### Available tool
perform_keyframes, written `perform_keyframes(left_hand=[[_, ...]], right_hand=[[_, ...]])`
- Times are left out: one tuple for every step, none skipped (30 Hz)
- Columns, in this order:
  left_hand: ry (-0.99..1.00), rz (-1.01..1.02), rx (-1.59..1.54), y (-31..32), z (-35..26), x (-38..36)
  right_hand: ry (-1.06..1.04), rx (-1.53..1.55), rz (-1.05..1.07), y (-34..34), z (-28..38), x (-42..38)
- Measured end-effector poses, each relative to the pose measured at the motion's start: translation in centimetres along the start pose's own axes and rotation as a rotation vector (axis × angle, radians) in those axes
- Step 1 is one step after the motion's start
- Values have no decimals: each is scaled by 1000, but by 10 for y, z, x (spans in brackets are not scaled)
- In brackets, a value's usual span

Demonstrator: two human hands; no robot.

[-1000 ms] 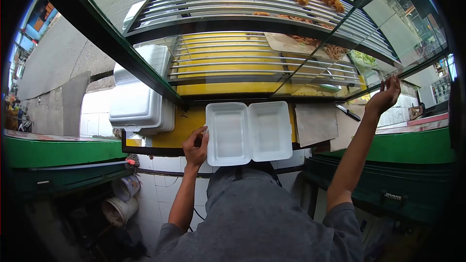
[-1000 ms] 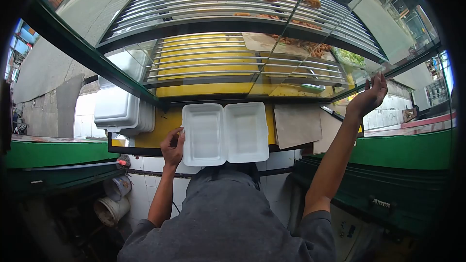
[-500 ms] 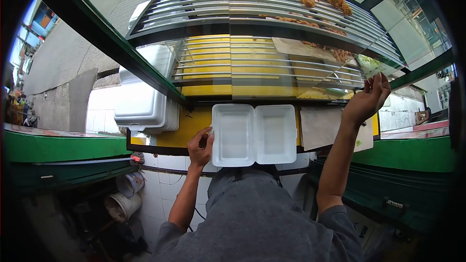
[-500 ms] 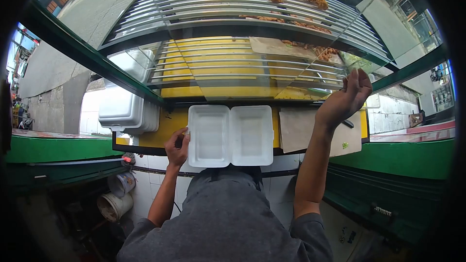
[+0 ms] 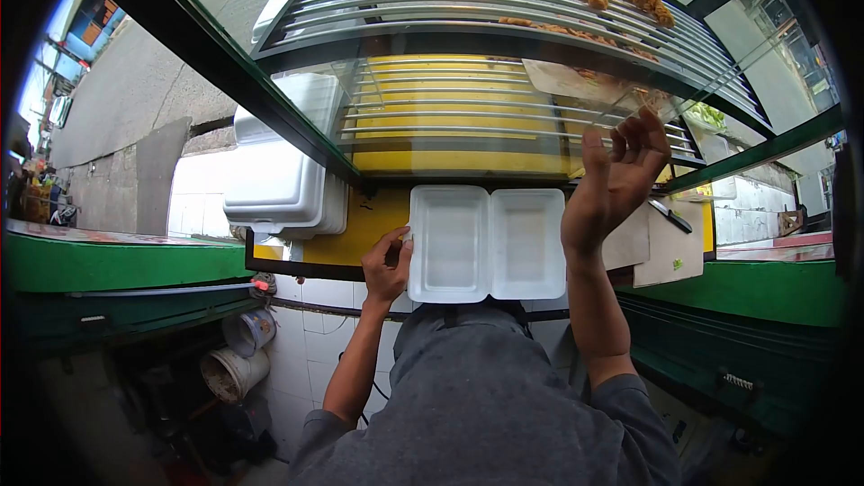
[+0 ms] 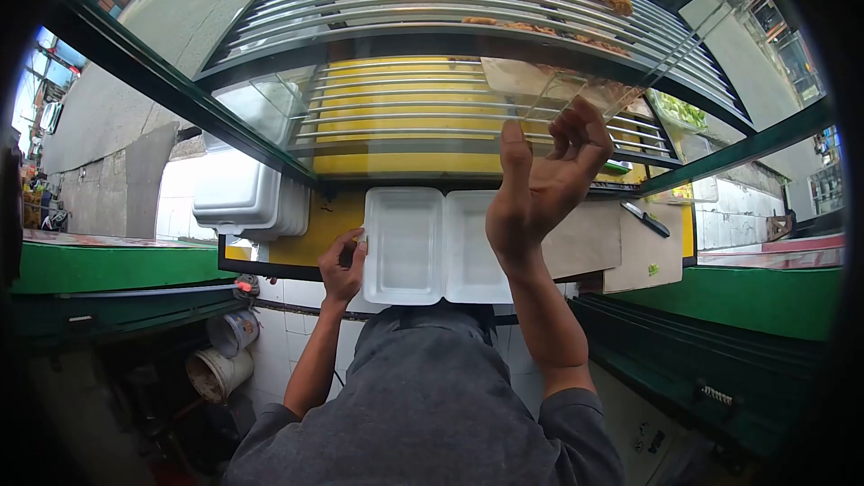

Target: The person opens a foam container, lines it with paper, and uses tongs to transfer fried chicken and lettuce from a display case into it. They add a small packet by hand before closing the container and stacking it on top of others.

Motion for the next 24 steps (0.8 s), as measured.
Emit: perform_keyframes(left_hand=[[-3,-1,-7,0,1,0],[4,-4,-4,-1,1,0],[11,-4,-2,-1,0,1],[17,1,-1,0,-1,0],[11,7,-14,0,0,0],[7,12,-28,0,0,1],[3,18,-42,0,1,1],[4,27,-44,1,1,1],[7,35,-46,1,2,1],[11,41,-49,1,2,2],[8,52,-49,2,3,3],[4,61,-48,2,3,2],[2,70,-46,3,3,2],[-2,75,-46,3,3,3],[-7,80,-45,3,3,3],[-12,86,-44,3,3,2],[1,88,-36,3,3,2],[15,87,-29,3,2,3],[28,86,-21,3,1,3],[13,89,-30,3,2,2],[-1,92,-41,3,3,3],[-14,96,-51,4,4,3],[-4,94,-47,4,3,3],[4,92,-42,4,3,3]], right_hand=[[-6,8,5,0,-1,-1],[-12,14,10,-1,-2,-2],[-18,18,14,-4,-3,-2],[0,14,65,-7,-5,-3],[19,9,113,-14,-7,-3],[38,3,160,-20,-10,-3],[64,-27,153,-32,-16,-5],[127,-135,176,-47,-29,-10],[188,-243,199,-63,-44,-17],[328,-372,260,-74,-62,-25],[470,-499,322,-86,-79,-36],[614,-625,385,-98,-96,-50],[624,-728,457,-107,-106,-64],[630,-830,530,-115,-119,-81],[637,-931,604,-118,-131,-98],[660,-941,577,-122,-141,-113],[683,-950,550,-125,-150,-127],[703,-959,523,-125,-151,-132],[694,-995,479,-124,-149,-132],[685,-1031,436,-120,-147,-132],[676,-1068,390,-118,-143,-131],[678,-1107,391,-115,-145,-130],[679,-1144,393,-113,-148,-131],[680,-1180,395,-111,-150,-132]])
Point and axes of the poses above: each hand's wrist, its own x-axis towards the middle knuckle, its own y-axis out of the palm, z = x × y, the point moved 10 cm from there along x, towards the middle knuckle, and after that the axes turned 12 degrees about z, right-handed, at the moved point
